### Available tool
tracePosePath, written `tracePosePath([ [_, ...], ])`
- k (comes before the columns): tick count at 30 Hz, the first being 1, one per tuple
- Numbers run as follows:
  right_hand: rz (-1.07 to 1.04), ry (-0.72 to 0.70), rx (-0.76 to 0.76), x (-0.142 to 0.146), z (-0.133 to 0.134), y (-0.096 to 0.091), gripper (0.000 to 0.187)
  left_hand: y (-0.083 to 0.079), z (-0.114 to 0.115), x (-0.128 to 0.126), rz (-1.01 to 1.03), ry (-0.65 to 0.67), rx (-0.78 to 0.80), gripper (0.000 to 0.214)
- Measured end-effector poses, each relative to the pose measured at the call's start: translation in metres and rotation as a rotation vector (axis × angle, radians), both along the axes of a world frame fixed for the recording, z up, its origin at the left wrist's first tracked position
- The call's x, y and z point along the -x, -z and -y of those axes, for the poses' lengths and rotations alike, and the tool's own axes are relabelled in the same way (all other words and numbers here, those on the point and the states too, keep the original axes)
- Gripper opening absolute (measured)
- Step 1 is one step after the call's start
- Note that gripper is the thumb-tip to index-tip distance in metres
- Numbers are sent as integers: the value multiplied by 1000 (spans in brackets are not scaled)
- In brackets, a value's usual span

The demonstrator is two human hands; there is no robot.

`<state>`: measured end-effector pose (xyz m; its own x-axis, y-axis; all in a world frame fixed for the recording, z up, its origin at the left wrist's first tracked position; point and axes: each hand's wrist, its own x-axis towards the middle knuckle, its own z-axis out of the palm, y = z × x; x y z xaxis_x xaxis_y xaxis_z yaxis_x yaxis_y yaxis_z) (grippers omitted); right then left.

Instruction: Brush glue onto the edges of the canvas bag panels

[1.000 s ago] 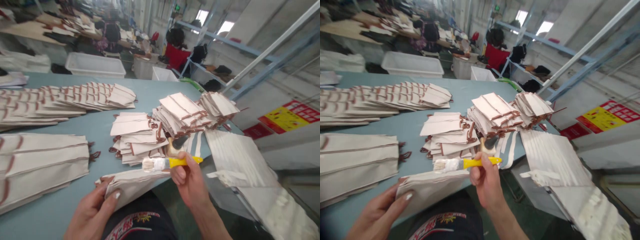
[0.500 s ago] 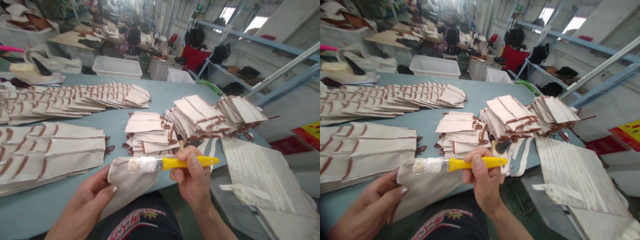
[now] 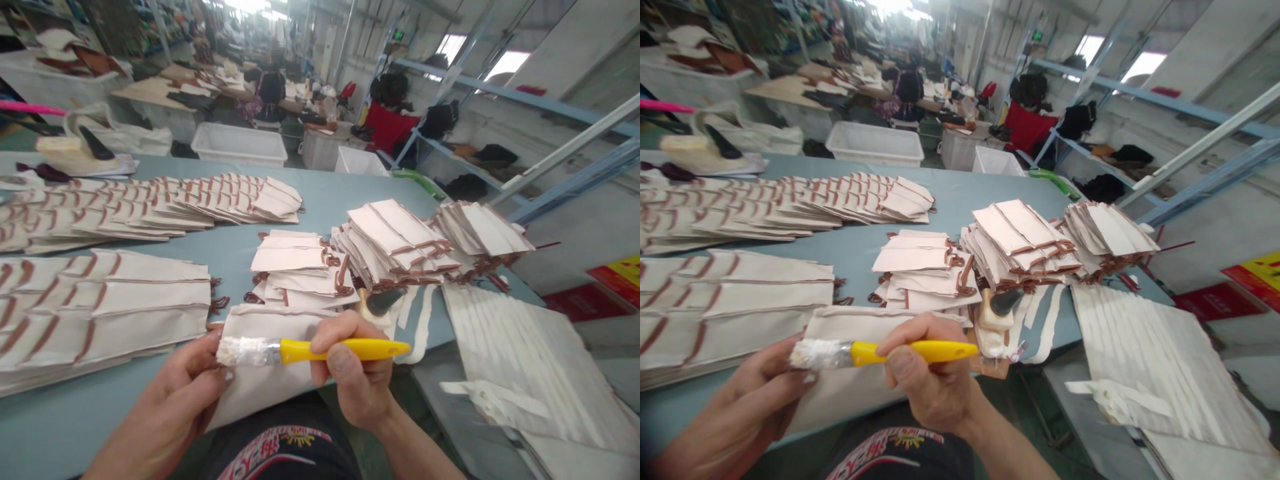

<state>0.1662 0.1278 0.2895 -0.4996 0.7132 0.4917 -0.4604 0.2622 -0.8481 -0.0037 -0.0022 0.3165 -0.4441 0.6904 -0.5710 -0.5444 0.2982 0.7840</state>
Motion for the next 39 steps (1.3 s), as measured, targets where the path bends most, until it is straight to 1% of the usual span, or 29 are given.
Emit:
tracePosePath([
  [2,35,11,-42,2,-1,3,20,-1,-1,-3,40,-8,-13,57],
  [4,44,58,-71,4,-1,4,20,-1,-1,-4,93,2,-10,63],
  [7,23,148,-77,6,-1,3,15,3,0,-4,157,11,-10,73],
  [10,13,178,-72,3,2,2,16,8,2,-3,148,5,-22,73],
  [14,76,108,-129,0,4,0,22,8,3,-3,103,-2,-38,65],
  [16,101,77,-153,0,4,-1,22,6,2,-5,87,-14,-47,59],
  [18,94,105,-156,0,3,-1,20,5,2,-6,91,-16,-45,54],
  [21,69,147,-133,-2,3,0,19,6,4,-6,97,0,-27,54],
  [25,100,30,-102,-4,6,-1,27,9,7,-5,102,5,-28,57],
  [26,110,22,-92,-4,6,-2,29,10,7,-5,118,6,-26,58],
  [29,87,71,-60,-1,5,-2,31,11,8,-6,155,8,-8,57],
  [31,68,84,-73,0,5,-1,29,12,8,-8,140,7,-1,54],
  [34,109,100,-121,-1,3,3,31,13,8,-8,121,8,12,56],
  [37,129,208,-169,-1,0,5,32,14,8,-7,135,27,18,59],
  [39,152,260,-247,0,-2,4,30,14,8,-6,139,51,8,58],
])
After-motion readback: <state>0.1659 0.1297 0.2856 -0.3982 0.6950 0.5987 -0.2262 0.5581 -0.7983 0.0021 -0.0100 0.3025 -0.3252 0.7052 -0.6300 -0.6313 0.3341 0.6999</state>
